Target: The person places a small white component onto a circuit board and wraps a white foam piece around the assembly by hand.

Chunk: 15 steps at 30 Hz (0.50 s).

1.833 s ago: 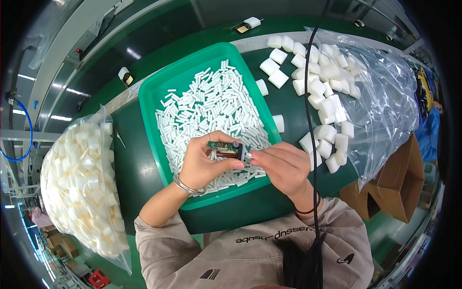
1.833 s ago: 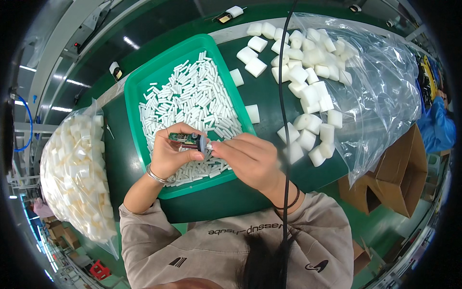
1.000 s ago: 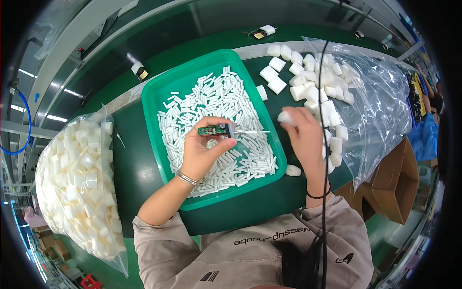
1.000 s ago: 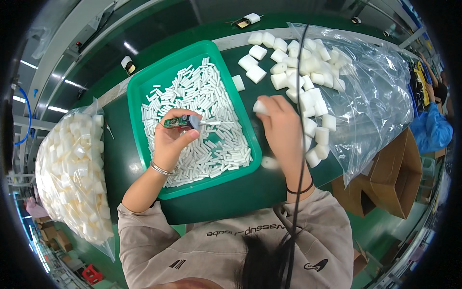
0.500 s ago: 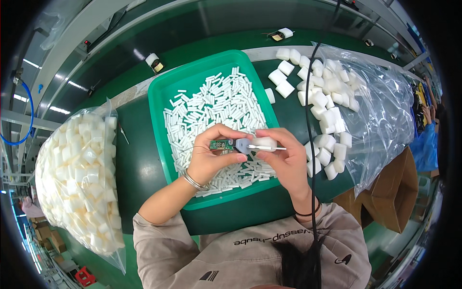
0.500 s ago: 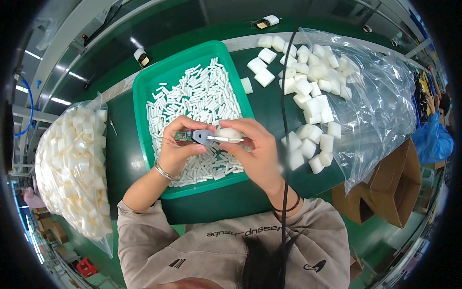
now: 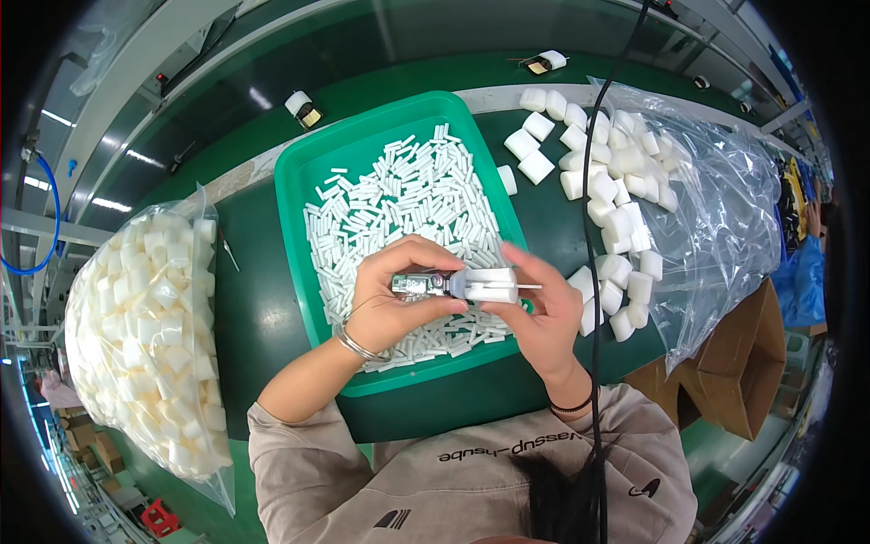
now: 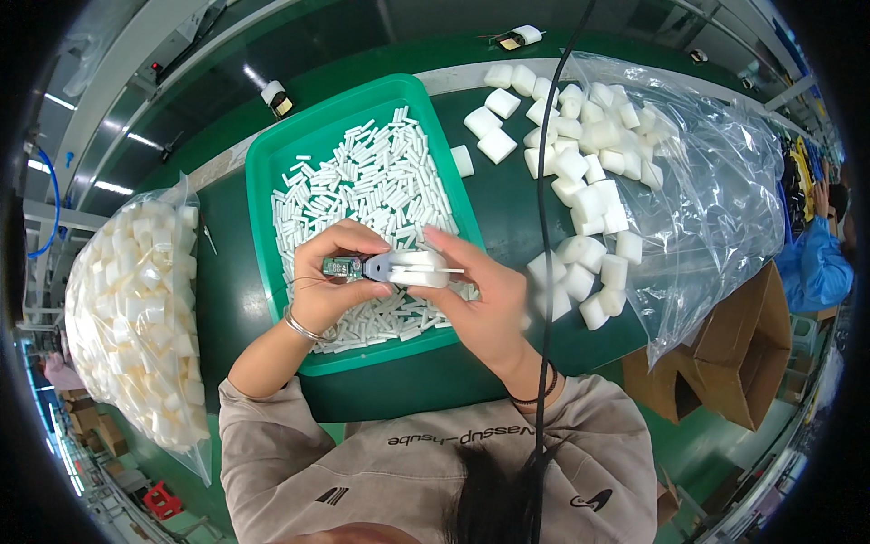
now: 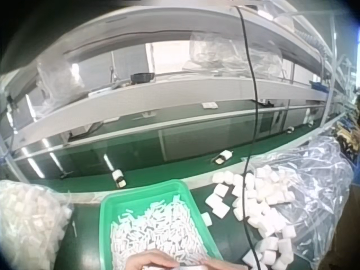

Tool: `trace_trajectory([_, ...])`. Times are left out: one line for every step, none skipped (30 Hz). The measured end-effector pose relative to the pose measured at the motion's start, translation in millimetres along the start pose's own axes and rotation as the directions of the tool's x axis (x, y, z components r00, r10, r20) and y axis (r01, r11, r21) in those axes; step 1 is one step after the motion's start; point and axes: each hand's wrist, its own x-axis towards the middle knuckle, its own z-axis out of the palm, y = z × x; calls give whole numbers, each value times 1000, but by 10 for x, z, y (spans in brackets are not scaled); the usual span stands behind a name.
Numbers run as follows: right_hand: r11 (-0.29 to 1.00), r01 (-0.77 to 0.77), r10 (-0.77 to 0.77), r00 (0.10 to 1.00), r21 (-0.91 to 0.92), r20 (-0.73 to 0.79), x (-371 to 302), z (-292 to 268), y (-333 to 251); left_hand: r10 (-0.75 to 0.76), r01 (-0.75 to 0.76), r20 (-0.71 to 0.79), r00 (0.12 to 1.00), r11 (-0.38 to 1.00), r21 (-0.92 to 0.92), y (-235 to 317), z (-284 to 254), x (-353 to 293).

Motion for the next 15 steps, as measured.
trace_trajectory([1000,19,-19,999,9,-30,6,3,-35,-13,13,-1,1000,1000,24,12,3,2])
trace_trajectory([1000,20,-20,999,6,-35,2,-14,-25,-11,11,4,1000,1000,22,14,8,5])
trace_trajectory([985,134,-139,989,-109,-41,-7,-40,2,-49,49,16,999,999,22,15,18,8])
trace_trajectory([940,245,-261,965,-236,-40,-9,-91,24,-79,78,39,996,997,14,3,48,38])
trace_trajectory([900,302,-307,951,-316,33,-2,-134,35,-110,110,34,993,994,19,14,67,41])
trace_trajectory([847,357,-343,933,-394,108,15,-166,41,-140,139,32,990,990,20,32,69,25])
trace_trajectory([812,438,-428,896,-386,118,34,-160,59,-181,181,22,983,983,-22,15,84,5])
trace_trajectory([819,463,-459,883,-338,97,28,-154,115,-143,143,20,990,990,-4,-5,90,0])
trace_trajectory([832,475,-475,877,-285,76,32,-134,140,-111,110,25,993,993,28,12,87,5])
trace_trajectory([833,472,-467,879,-288,92,28,-117,133,-48,48,11,999,997,60,-20,74,-11])
trace_trajectory([849,458,-446,889,-263,107,36,-100,139,-53,54,-7,999,994,94,-44,63,-22])
trace_trajectory([864,461,-444,887,-205,124,23,-104,175,-15,13,15,1000,991,130,-54,71,-23])
trace_trajectory([855,475,-451,879,-210,153,43,-95,63,-49,51,-24,999,993,104,-23,107,-58])
trace_trajectory([840,521,-515,854,-149,81,25,-58,132,-70,71,-21,997,993,94,-17,111,-70])
trace_trajectory([880,450,-446,893,-151,62,-30,-66,163,-67,67,1,998,994,88,-18,119,-67])
